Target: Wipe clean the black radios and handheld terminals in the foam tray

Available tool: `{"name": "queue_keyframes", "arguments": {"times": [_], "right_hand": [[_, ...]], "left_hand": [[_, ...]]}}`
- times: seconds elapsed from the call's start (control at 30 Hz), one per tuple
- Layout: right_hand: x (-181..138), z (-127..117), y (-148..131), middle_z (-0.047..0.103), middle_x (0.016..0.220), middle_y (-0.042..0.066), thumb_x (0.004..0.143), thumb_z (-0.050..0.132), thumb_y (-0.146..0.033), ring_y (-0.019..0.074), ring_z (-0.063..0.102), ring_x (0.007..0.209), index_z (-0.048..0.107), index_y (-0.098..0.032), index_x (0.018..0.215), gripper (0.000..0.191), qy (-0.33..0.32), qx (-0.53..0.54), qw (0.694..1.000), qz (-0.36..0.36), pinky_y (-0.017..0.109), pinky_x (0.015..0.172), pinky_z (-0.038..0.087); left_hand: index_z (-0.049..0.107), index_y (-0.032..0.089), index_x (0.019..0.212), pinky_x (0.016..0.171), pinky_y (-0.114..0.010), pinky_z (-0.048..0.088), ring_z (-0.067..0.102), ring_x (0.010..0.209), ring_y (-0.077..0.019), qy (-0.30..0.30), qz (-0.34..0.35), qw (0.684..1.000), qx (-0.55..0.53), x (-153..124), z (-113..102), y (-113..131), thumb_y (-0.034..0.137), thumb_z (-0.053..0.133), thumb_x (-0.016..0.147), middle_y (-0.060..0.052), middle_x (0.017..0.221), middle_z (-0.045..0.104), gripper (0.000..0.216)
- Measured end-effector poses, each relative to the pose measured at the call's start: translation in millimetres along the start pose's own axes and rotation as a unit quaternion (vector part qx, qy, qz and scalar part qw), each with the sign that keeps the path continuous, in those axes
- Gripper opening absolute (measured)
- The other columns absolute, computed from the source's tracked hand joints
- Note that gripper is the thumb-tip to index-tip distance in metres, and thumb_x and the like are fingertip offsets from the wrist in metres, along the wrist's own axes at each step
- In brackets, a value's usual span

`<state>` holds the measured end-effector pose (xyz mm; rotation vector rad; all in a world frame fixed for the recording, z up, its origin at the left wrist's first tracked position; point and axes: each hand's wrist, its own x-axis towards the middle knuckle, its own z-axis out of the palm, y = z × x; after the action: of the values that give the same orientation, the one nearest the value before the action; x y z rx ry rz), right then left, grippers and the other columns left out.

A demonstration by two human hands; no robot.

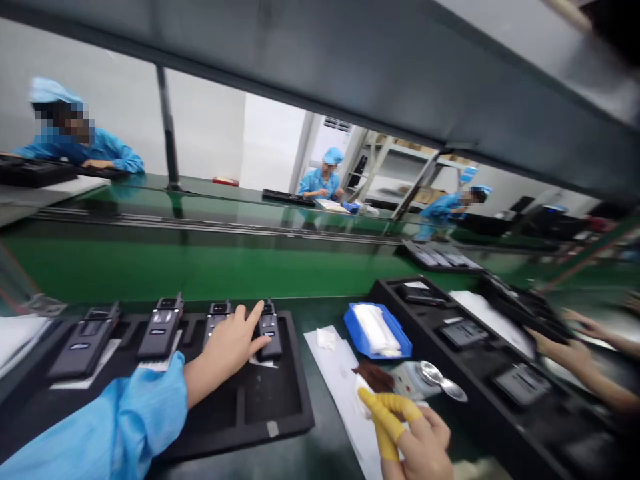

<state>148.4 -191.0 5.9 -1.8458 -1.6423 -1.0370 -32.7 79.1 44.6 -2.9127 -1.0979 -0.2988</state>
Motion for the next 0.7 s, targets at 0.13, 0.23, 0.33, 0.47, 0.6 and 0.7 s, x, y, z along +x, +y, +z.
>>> {"name": "queue_keyframes", "arguments": {"times": [0.13, 0.23, 0.33, 0.47, 0.6, 0.7], "right_hand": [[-3.6, -27.5, 44.8, 0.061, 0.085, 0.008, 0.074, 0.045, -0.016, 0.0177, 0.050, 0.071, 0.064, -0.019, 0.068, 0.021, 0.022, -0.159, 0.975, 0.151, 0.035, 0.074, 0.034], [-7.7, -33.1, 73.0, 0.060, 0.080, 0.009, 0.071, 0.042, -0.012, 0.0178, 0.049, 0.069, 0.064, -0.017, 0.063, 0.024, -0.034, -0.236, 0.943, 0.233, 0.035, 0.072, 0.030], [-7.8, -23.4, 91.6, 0.061, 0.082, 0.007, 0.070, 0.043, -0.006, 0.0166, 0.050, 0.074, 0.067, -0.018, 0.067, 0.027, -0.094, -0.247, 0.929, 0.259, 0.034, 0.074, 0.027], [-2.8, -1.4, 102.4, 0.060, 0.076, 0.004, 0.068, 0.045, -0.002, 0.0159, 0.049, 0.074, 0.067, -0.019, 0.067, 0.028, -0.118, -0.243, 0.929, 0.253, 0.034, 0.075, 0.025], [-3.9, 8.2, 104.7, 0.060, 0.070, 0.003, 0.069, 0.047, -0.003, 0.0177, 0.050, 0.075, 0.062, -0.021, 0.059, 0.025, -0.129, -0.208, 0.944, 0.222, 0.037, 0.076, 0.025], [-7.8, 5.0, 108.5, 0.062, 0.071, 0.003, 0.075, 0.045, -0.010, 0.0186, 0.051, 0.071, 0.060, -0.024, 0.059, 0.025, -0.093, -0.162, 0.962, 0.198, 0.039, 0.075, 0.026]], "left_hand": [[0.018, 0.015, 0.148, 0.064, -0.044, 0.048, 0.064, 0.079, -0.0390, -0.023, -0.041, 0.999, 0.002, 27.4, 4.7, 43.3, 0.050, 0.051, 0.086, -0.024, 0.107, 0.049, 0.078], [0.013, 0.011, 0.148, 0.063, -0.044, 0.048, 0.065, 0.077, -0.0408, -0.055, -0.072, 0.996, -0.017, 45.5, 6.6, 52.6, 0.044, 0.050, 0.086, -0.028, 0.111, 0.046, 0.080], [0.009, 0.011, 0.148, 0.068, -0.042, 0.048, 0.066, 0.081, -0.0397, -0.088, -0.090, 0.991, -0.052, 57.9, 5.5, 48.1, 0.039, 0.053, 0.082, -0.028, 0.116, 0.046, 0.085], [-0.001, 0.008, 0.148, 0.075, -0.036, 0.048, 0.063, 0.095, -0.0353, -0.100, -0.099, 0.982, -0.123, 57.8, -5.3, 32.9, 0.038, 0.055, 0.076, -0.025, 0.121, 0.049, 0.096], [0.007, 0.010, 0.147, 0.076, -0.033, 0.047, 0.062, 0.094, -0.0291, -0.084, -0.115, 0.947, -0.287, 30.4, -17.3, 19.2, 0.025, 0.059, 0.064, -0.017, 0.118, 0.055, 0.099], [0.025, 0.015, 0.141, 0.069, -0.029, 0.048, 0.062, 0.082, -0.0222, -0.088, -0.104, 0.900, -0.413, -6.6, -20.1, 15.4, 0.014, 0.054, 0.054, -0.009, 0.112, 0.058, 0.092]]}}
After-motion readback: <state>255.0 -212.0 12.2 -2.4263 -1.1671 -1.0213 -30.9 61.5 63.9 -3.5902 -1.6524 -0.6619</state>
